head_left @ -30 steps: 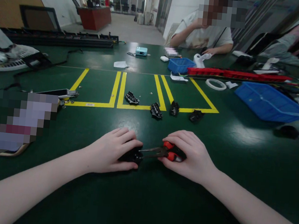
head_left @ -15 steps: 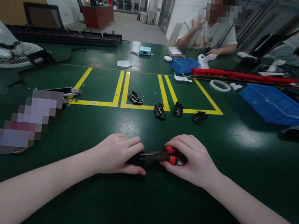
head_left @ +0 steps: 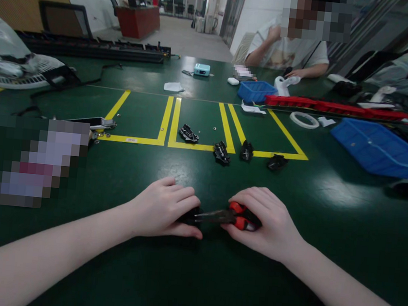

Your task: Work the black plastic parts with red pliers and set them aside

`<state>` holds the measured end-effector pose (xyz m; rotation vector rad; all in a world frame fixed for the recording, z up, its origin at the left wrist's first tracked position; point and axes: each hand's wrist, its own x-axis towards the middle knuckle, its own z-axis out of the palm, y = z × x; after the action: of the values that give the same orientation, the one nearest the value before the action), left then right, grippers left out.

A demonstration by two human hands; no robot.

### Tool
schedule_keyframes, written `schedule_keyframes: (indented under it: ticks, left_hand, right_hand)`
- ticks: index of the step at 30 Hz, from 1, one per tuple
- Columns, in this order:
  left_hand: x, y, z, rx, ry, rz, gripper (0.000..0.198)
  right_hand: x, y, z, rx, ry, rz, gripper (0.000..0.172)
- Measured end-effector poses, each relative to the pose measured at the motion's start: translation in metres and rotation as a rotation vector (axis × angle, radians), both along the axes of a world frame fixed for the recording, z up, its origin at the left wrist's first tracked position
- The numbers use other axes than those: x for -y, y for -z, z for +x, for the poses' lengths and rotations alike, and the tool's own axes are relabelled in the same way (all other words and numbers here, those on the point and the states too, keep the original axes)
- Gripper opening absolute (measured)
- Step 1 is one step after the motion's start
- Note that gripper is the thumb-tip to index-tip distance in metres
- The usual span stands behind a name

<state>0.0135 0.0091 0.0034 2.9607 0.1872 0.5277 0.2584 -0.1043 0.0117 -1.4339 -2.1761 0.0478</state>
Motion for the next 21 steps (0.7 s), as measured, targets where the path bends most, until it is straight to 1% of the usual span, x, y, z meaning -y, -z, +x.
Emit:
schedule_keyframes:
  ticks: [5, 9, 13, 18, 21]
  left_hand:
    - [0.0018, 0.0004, 0.0011, 0.061, 0.027, 0.031, 0.055]
    - [0.0025, 0.0012, 0.0011, 0.077, 0.051, 0.015, 0.056]
    - [0.0021, 0.0015, 0.001, 0.069, 0.059, -0.001, 0.054]
    - [0.0016, 0.0008, 0.0013, 0.06, 0.054, -0.023, 0.052]
    - [0.0014, 0.0008, 0.0011, 0.052, 0.062, -0.033, 0.052]
  right_hand:
    - [-0.0007, -0.0039, -0.001, 0.014, 0.009, 0.02, 0.024]
    - [-0.0011, -0.0024, 0.0002, 0.01, 0.023, 0.01, 0.024]
    - [-0.0004, -0.0006, 0.0012, 0.006, 0.012, -0.009, 0.024]
    - [0.0001, -0.0025, -0.0008, 0.041, -0.017, -0.034, 0.024]
    - [-0.0003, -0.0019, -0.0011, 0.043, -0.002, -0.004, 0.024]
